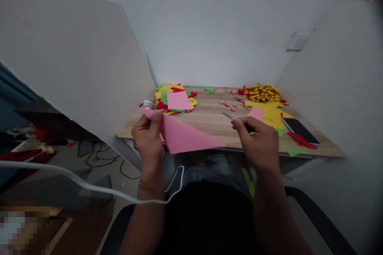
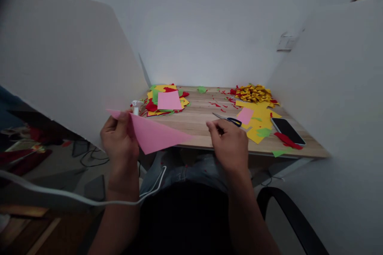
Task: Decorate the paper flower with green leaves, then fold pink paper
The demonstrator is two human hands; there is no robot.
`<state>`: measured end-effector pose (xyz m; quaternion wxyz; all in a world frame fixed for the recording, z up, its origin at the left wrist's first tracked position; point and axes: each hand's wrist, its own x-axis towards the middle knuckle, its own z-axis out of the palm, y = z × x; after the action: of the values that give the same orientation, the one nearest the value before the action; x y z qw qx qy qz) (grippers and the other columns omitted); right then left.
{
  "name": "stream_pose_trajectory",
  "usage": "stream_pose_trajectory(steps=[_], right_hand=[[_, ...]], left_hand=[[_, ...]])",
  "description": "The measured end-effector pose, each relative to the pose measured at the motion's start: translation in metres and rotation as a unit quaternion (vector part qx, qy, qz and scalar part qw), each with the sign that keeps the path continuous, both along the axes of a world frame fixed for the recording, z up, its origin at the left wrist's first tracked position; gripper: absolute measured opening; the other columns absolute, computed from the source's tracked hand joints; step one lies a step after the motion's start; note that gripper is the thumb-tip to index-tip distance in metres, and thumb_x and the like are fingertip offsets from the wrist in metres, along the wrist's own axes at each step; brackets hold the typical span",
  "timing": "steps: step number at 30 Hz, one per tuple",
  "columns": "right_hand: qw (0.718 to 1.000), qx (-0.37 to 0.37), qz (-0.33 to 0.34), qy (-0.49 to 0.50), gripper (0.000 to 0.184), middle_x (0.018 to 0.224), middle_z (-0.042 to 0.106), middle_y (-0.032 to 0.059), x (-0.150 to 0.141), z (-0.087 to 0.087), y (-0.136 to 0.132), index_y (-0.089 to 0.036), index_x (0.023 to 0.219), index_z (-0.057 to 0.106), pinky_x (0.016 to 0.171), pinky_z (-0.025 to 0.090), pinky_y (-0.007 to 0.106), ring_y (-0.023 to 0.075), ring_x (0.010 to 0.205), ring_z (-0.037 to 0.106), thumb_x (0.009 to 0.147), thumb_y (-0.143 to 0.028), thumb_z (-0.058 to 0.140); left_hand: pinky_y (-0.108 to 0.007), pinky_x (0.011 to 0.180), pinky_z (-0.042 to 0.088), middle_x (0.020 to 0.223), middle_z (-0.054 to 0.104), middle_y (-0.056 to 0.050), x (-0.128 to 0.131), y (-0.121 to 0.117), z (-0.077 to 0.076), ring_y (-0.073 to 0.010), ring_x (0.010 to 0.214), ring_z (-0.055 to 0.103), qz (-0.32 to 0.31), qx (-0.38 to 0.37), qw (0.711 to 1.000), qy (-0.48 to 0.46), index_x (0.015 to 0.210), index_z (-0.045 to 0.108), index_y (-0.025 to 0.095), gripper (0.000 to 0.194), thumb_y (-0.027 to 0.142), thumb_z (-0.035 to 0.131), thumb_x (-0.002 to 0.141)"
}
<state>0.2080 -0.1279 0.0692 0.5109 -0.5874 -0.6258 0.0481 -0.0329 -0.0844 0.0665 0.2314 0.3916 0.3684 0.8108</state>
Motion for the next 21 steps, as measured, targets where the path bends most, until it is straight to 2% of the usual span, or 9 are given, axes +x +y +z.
stream_pose_trajectory(steps=[1, 2, 4, 5, 7, 10, 14, 19, 21], right_hand=[[1.000, 0.024, 0.005, 0.008, 0.025, 0.075, 0.072, 0.0043, -0.003, 0.003, -0.001, -0.021, 0.079, 0.072, 0.066, 0.043, 0.033, 0.0191, 0.068, 0.062, 0.091, -0.039, 0.061], [0.998, 0.040, 0.039, 0.018, 0.022, 0.081, 0.074, 0.0049, -0.009, 0.006, -0.002, -0.022, 0.083, 0.073, 0.068, 0.046, 0.033, 0.0193, 0.071, 0.063, 0.091, -0.038, 0.061], [0.987, 0.045, 0.152, 0.037, 0.017, 0.095, 0.075, 0.0054, -0.025, 0.011, -0.002, -0.022, 0.094, 0.074, 0.074, 0.049, 0.033, 0.0193, 0.080, 0.065, 0.091, -0.034, 0.062], [0.977, 0.036, 0.202, 0.049, 0.016, 0.097, 0.075, 0.0051, -0.033, 0.012, -0.002, -0.023, 0.096, 0.074, 0.075, 0.050, 0.032, 0.0188, 0.082, 0.066, 0.091, -0.032, 0.063], [0.966, 0.021, 0.245, 0.075, 0.013, 0.090, 0.075, 0.0036, -0.047, 0.012, -0.001, -0.023, 0.091, 0.074, 0.073, 0.051, 0.031, 0.0175, 0.080, 0.066, 0.091, -0.030, 0.064], [0.966, 0.011, 0.242, 0.086, 0.013, 0.081, 0.074, 0.0023, -0.055, 0.008, -0.001, -0.022, 0.082, 0.073, 0.073, 0.049, 0.030, 0.0168, 0.079, 0.066, 0.090, -0.027, 0.065], [0.966, -0.012, 0.249, 0.065, 0.011, 0.083, 0.075, 0.0021, -0.053, 0.005, -0.003, -0.022, 0.083, 0.073, 0.070, 0.048, 0.029, 0.0163, 0.079, 0.066, 0.089, -0.027, 0.066], [0.961, 0.045, 0.255, 0.103, 0.011, 0.079, 0.072, 0.0008, -0.058, 0.009, -0.008, -0.021, 0.083, 0.072, 0.066, 0.047, 0.027, 0.0134, 0.070, 0.061, 0.090, -0.027, 0.065], [0.960, 0.063, 0.252, 0.104, 0.012, 0.078, 0.071, 0.0008, -0.060, 0.009, -0.009, -0.021, 0.083, 0.071, 0.066, 0.047, 0.027, 0.0131, 0.070, 0.060, 0.091, -0.026, 0.064]], left_hand=[[-0.021, 0.060, 0.049, 0.072, 0.069, 0.001, 0.004, -0.003, 0.000, -0.0109, 0.066, 0.060, -0.011, -0.010, 0.999, 0.034, 0.081, 0.075, 0.020, 0.026, 0.045, 0.080, 0.075], [-0.022, 0.059, 0.049, 0.072, 0.069, 0.000, 0.008, -0.006, 0.001, -0.0119, 0.066, 0.060, -0.030, -0.023, 0.997, 0.071, 0.080, 0.076, 0.019, 0.027, 0.045, 0.080, 0.074], [-0.023, 0.059, 0.049, 0.072, 0.071, -0.001, 0.019, -0.013, 0.001, -0.0136, 0.068, 0.062, -0.090, -0.044, 0.986, 0.134, 0.078, 0.077, 0.018, 0.027, 0.044, 0.081, 0.074], [-0.024, 0.059, 0.050, 0.072, 0.072, -0.001, 0.024, -0.016, 0.002, -0.0142, 0.068, 0.062, -0.119, -0.049, 0.980, 0.154, 0.079, 0.078, 0.018, 0.026, 0.044, 0.081, 0.074], [-0.025, 0.060, 0.050, 0.073, 0.073, -0.002, 0.029, -0.020, 0.002, -0.0140, 0.067, 0.063, -0.155, -0.049, 0.972, 0.173, 0.078, 0.078, 0.019, 0.023, 0.043, 0.080, 0.076], [-0.025, 0.065, 0.051, 0.071, 0.072, -0.001, 0.024, -0.019, 0.003, -0.0131, 0.068, 0.064, -0.139, -0.015, 0.978, 0.157, 0.071, 0.076, 0.021, 0.020, 0.039, 0.081, 0.076], [-0.025, 0.071, 0.051, 0.072, 0.071, 0.000, 0.016, -0.016, 0.005, -0.0121, 0.071, 0.063, -0.100, 0.038, 0.984, 0.142, 0.074, 0.076, 0.022, 0.013, 0.034, 0.080, 0.078], [-0.025, 0.071, 0.051, 0.075, 0.070, 0.000, 0.026, -0.025, 0.007, -0.0130, 0.075, 0.063, -0.215, 0.040, 0.950, 0.224, 0.077, 0.076, 0.023, 0.006, 0.028, 0.077, 0.082], [-0.025, 0.070, 0.050, 0.075, 0.069, 0.000, 0.028, -0.028, 0.006, -0.0127, 0.074, 0.062, -0.233, 0.032, 0.944, 0.233, 0.079, 0.075, 0.023, 0.006, 0.026, 0.075, 0.084]])
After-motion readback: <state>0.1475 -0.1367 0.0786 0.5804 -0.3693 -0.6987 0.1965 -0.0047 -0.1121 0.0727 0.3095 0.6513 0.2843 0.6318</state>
